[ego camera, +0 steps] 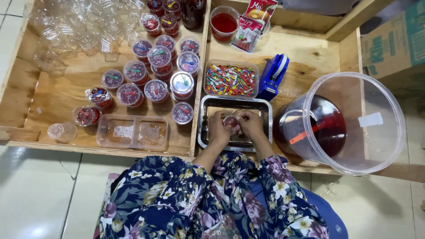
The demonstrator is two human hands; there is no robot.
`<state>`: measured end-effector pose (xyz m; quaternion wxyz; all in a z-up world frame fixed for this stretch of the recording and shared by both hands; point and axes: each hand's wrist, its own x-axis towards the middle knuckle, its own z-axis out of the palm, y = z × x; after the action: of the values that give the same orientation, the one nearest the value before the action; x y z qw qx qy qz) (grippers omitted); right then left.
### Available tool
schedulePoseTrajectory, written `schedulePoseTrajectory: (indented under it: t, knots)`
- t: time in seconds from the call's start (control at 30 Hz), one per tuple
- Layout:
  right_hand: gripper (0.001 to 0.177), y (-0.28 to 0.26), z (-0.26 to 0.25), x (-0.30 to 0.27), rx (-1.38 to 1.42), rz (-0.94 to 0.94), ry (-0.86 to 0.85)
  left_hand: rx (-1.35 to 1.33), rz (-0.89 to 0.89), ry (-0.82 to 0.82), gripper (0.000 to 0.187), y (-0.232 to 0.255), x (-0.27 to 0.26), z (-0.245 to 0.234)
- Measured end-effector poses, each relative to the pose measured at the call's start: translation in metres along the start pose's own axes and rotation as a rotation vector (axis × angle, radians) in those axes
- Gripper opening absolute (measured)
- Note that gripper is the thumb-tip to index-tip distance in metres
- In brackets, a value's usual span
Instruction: Preparing small jelly cups by scooping jelly from a large container and adding sprinkles as a topping.
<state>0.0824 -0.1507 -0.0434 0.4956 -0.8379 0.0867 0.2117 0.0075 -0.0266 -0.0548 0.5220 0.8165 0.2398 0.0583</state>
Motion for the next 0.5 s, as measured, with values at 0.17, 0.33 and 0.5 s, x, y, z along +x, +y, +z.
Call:
schedulePoseTrajectory:
  t: [0.17,0.33,0.5]
  knots:
    - [0.02,0.009,-0.001,-0.003,0.075,0.0,-0.058,-0.019,-0.016,0.001,0.058,0.01,-0.007,-0.006]
    - [0.042,0.036,0.0,0.008,0.109,-0.009,-0.14,-0.024,-0.033,0.003,0.058,-0.001,-0.006,0.0]
    - [0.05,0.032,0.005,0.004,0.13,0.029,-0.053,0.009,-0.14,-0.005,0.046,0.028,-0.022,-0.019]
